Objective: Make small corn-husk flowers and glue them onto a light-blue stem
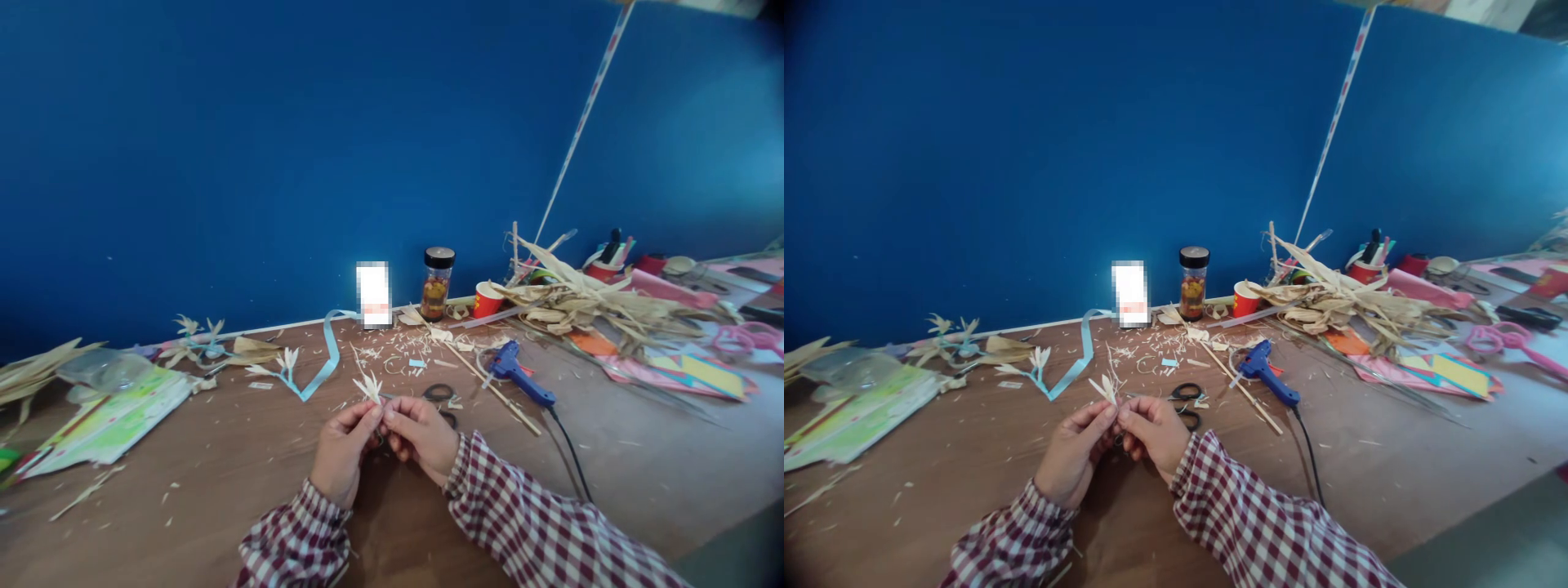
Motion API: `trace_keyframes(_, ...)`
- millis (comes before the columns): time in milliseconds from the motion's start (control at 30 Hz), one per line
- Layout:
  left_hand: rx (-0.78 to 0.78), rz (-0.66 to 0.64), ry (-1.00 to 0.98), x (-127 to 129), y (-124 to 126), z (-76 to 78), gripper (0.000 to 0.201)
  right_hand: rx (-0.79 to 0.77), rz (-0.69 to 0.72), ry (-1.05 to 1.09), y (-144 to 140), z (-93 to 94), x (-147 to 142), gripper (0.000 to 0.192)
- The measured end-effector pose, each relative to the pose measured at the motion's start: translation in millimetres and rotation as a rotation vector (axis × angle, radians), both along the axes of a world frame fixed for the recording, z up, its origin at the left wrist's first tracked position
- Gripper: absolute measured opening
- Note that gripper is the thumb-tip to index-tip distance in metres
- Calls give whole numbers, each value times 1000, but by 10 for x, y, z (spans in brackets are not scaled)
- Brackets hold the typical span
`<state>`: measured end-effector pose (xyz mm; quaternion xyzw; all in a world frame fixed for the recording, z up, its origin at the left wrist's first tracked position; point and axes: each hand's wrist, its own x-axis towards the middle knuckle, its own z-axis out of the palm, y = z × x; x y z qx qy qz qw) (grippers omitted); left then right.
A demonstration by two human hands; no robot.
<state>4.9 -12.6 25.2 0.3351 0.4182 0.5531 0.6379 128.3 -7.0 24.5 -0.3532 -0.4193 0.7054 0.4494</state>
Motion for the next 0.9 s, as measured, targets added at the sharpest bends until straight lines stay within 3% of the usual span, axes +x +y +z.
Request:
trace_keyframes(533, 87, -2, 132, -15, -2, -10, 17, -15, 25, -5, -10, -18, 0, 30)
trace_keyframes(900, 46, 3, 91, -4, 20, -58, 24, -73, 6, 49, -3, 12, -16, 26)
